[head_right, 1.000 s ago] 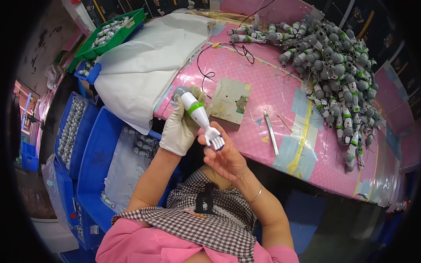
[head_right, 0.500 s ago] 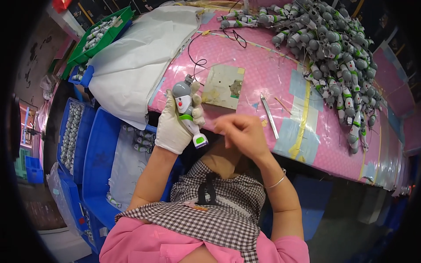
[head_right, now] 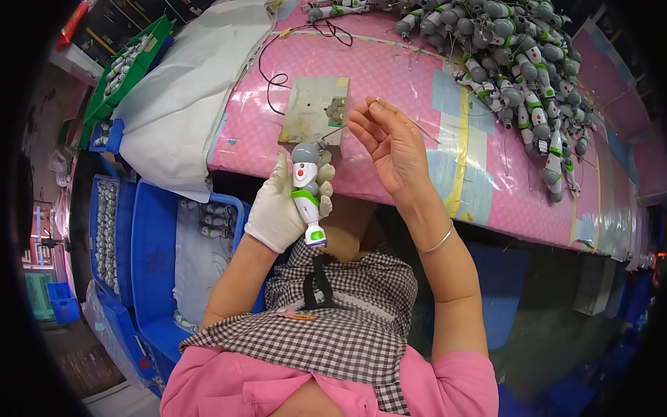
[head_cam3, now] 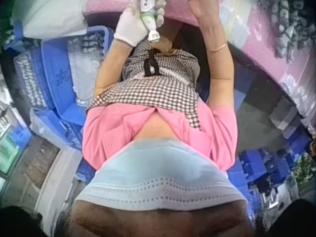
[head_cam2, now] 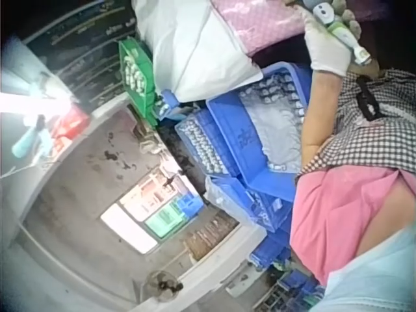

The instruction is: Assemble plastic toy parts and organize them into storage crates.

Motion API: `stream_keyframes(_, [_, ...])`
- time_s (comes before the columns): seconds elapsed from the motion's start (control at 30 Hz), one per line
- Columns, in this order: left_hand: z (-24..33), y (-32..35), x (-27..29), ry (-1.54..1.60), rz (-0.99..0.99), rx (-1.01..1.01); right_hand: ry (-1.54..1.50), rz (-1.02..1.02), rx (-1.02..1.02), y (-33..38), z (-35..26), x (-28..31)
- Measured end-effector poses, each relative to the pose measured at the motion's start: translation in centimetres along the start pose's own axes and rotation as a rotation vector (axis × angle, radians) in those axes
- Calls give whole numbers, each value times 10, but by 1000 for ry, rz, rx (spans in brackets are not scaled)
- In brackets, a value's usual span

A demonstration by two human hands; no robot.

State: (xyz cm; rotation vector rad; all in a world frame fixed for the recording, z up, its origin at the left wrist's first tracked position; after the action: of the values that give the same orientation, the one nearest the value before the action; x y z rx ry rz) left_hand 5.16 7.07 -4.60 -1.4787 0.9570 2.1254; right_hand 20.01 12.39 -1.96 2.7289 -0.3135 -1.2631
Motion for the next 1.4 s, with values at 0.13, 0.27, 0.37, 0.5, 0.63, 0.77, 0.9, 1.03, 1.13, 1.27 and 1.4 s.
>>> stream_keyframes(0.13, [-10,-2,-4,8,43,30,142,-16,-10,-1,-6,7])
stream_keyframes(0.27, [-11,2,-2,-217,48,-16,402,-71,-49,-9,3,10])
stream_keyframes(0.37, [-11,3,-6,-319,62,-45,748,-90,48,-15,-1,6])
stream_keyframes(0.5, [12,-2,-14,-749,120,-175,1098,-223,398,-26,-8,-9])
stream_keyframes(0.63, [39,-10,-19,-852,190,-311,1077,-188,57,-38,6,-8])
stream_keyframes(0.77, [44,-15,-19,-715,180,-304,1014,-178,-83,-42,11,-5])
stream_keyframes(0.9, [40,-11,-19,-684,173,-244,309,-201,-322,-30,20,-4])
stream_keyframes(1.03, [36,-9,-19,-765,166,-229,-7,-234,-406,-21,22,-8])
stream_keyframes(1.13, [31,-9,-22,-744,130,-217,708,-106,-38,-32,-3,0])
stream_keyframes(1.27, [39,-8,-20,-871,165,-311,1270,-194,470,-29,-19,-23])
stream_keyframes(1.4, [40,-14,-16,-783,199,-310,1461,-292,472,-27,-21,-39])
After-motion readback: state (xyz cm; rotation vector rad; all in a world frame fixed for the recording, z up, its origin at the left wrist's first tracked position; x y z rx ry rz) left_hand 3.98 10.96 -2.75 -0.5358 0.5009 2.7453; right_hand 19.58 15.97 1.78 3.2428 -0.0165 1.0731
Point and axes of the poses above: each hand's wrist, its own y-axis away from the middle knuckle, its own x-axis out of the back of the hand, z = x × y, the point moved 9 cm from there along -y, towards the middle knuckle, and after that the axes turned 1 degree about -y, right-handed, at the moved point
